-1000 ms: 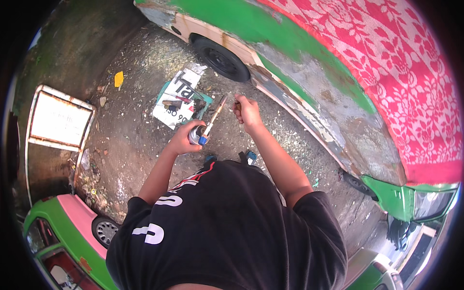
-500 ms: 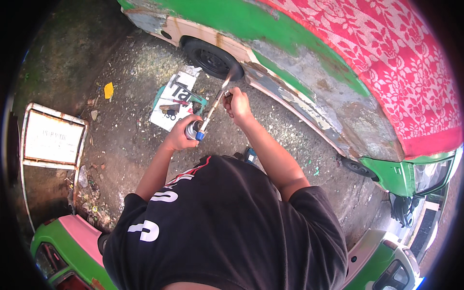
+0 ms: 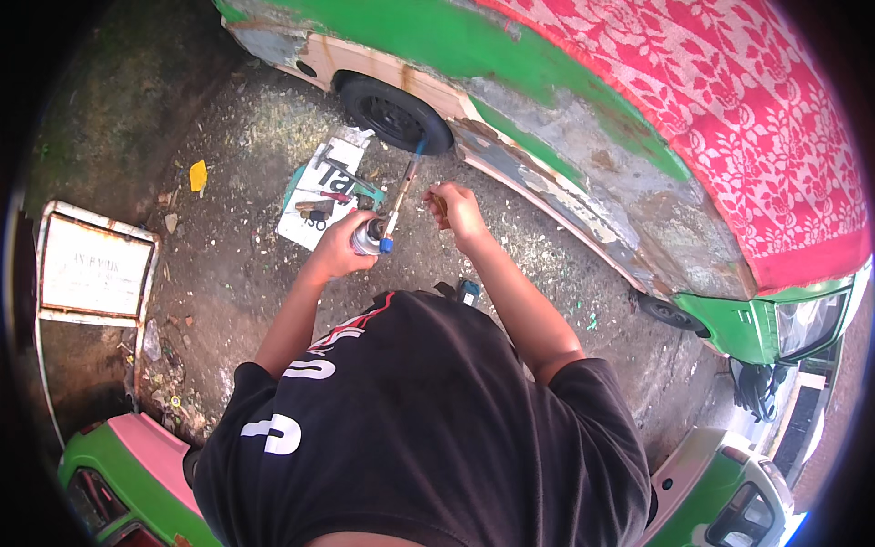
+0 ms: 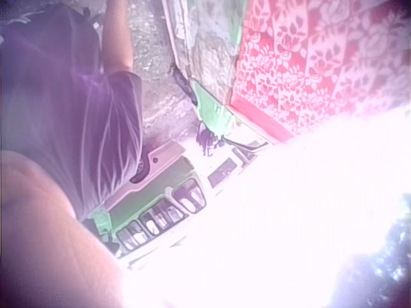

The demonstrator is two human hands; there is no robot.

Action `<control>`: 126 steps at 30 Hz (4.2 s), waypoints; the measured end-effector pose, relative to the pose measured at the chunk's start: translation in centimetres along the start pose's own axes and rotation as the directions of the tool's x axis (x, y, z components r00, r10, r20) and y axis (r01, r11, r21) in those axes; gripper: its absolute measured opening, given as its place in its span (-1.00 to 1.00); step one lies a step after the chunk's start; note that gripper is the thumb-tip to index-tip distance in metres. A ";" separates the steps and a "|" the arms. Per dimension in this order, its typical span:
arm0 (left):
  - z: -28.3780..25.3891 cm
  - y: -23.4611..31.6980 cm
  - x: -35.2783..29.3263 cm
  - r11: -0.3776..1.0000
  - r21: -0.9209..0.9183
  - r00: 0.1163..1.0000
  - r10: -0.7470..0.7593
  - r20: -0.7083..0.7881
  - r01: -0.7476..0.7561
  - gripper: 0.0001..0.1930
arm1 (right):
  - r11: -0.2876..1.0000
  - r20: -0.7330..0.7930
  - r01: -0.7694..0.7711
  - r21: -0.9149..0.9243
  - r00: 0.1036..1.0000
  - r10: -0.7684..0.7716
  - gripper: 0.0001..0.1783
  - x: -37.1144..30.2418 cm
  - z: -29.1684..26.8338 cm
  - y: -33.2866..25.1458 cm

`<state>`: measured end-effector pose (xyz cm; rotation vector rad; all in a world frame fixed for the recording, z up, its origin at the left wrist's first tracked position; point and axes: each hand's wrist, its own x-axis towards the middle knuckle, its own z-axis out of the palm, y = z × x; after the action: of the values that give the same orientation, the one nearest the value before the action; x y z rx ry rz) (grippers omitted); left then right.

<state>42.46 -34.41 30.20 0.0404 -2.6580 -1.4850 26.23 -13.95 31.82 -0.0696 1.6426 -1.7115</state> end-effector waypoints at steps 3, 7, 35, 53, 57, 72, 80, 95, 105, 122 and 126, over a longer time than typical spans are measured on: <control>0.0 0.8 0.7 0.993 0.084 0.997 -0.077 -0.010 0.078 -0.29 | 0.972 0.011 0.087 -0.218 0.996 -0.086 -0.71 -0.4 -1.2 0.6; 0.9 0.4 1.6 0.978 0.139 0.988 -0.147 -0.055 0.154 -0.25 | 0.837 0.027 0.157 -0.523 0.985 -0.168 -0.60 -1.6 -0.9 0.5; 3.3 1.0 1.5 0.948 0.284 0.988 -0.117 -0.105 0.143 -0.18 | 0.954 0.116 0.037 -0.296 0.993 -0.002 -0.68 -1.0 -0.5 2.1; 3.2 1.1 1.8 0.951 0.279 0.985 -0.100 -0.137 0.136 -0.18 | 0.982 0.155 -0.104 -0.156 0.979 0.128 -0.69 -0.7 -1.3 2.4; 3.0 1.6 1.8 0.951 0.275 0.984 -0.102 -0.148 0.140 -0.18 | 0.986 0.182 -0.131 -0.105 0.972 0.148 -0.69 -0.5 -1.4 2.5; 2.9 1.0 2.2 0.957 0.262 0.985 -0.081 -0.154 0.120 -0.20 | 0.975 0.259 -0.206 0.083 0.949 0.178 -0.67 -0.3 -1.6 2.8; 3.1 1.0 2.7 0.957 0.268 0.982 -0.061 -0.179 0.108 -0.22 | 0.976 0.111 -0.037 -0.214 0.992 0.062 -0.58 0.0 -1.7 2.1; 3.2 0.4 2.5 0.952 0.292 0.983 -0.033 -0.183 0.086 -0.22 | 0.967 0.147 -0.006 -0.255 0.988 0.045 -0.66 0.1 -1.3 1.3; 3.0 1.2 2.6 0.956 0.279 0.981 -0.040 -0.187 0.092 -0.21 | 0.973 0.150 -0.038 -0.229 0.986 0.074 -0.65 0.3 -1.6 1.4; 2.9 -0.1 1.4 0.949 0.284 0.971 -0.070 -0.228 0.136 -0.22 | 0.957 0.157 -0.014 -0.288 0.986 0.062 -0.65 0.9 -0.3 2.5; 2.7 -0.8 0.8 0.948 0.278 0.966 -0.089 -0.244 0.157 -0.22 | 0.956 0.158 0.014 -0.292 0.987 0.034 -0.66 0.8 0.8 2.5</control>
<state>41.40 -32.57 28.13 0.3831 -2.6984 -1.0230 27.23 -14.80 29.45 -0.3333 1.7566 -1.4037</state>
